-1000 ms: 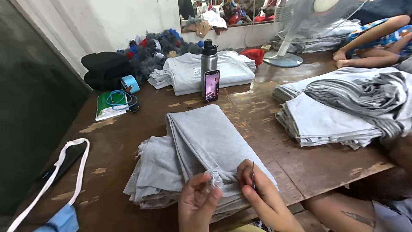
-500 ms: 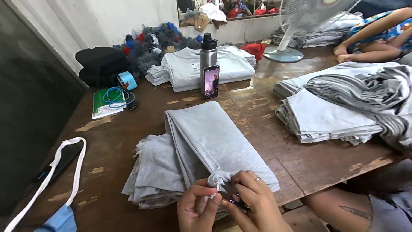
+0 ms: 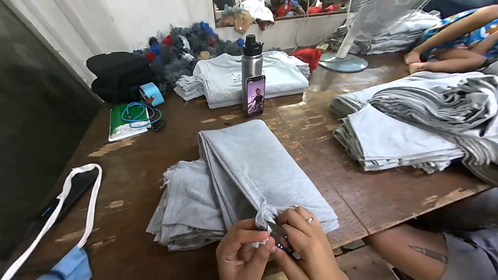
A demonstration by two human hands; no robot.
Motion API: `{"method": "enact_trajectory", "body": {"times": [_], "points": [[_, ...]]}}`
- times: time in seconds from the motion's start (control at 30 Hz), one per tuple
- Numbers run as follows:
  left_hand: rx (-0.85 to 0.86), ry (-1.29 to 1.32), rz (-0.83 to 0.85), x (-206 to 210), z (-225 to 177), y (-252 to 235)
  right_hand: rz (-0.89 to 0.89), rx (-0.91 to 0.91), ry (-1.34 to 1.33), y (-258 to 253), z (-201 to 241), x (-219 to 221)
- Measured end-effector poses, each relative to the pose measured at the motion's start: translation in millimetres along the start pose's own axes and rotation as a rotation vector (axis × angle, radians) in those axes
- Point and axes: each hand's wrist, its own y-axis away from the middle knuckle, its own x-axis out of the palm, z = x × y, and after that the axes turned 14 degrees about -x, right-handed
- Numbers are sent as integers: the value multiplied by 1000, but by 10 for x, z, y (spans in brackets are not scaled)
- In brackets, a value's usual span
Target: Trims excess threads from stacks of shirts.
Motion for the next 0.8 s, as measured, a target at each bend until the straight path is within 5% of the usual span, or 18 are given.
{"method": "enact_trajectory", "body": {"times": [0.63,0.8], "points": [[-20,79,20,-47,-8,10,25,-5,-36,13,-31,-2],[-36,111,-15,-67,-3,4,-76,-21,-219,35,-100,-93]]}}
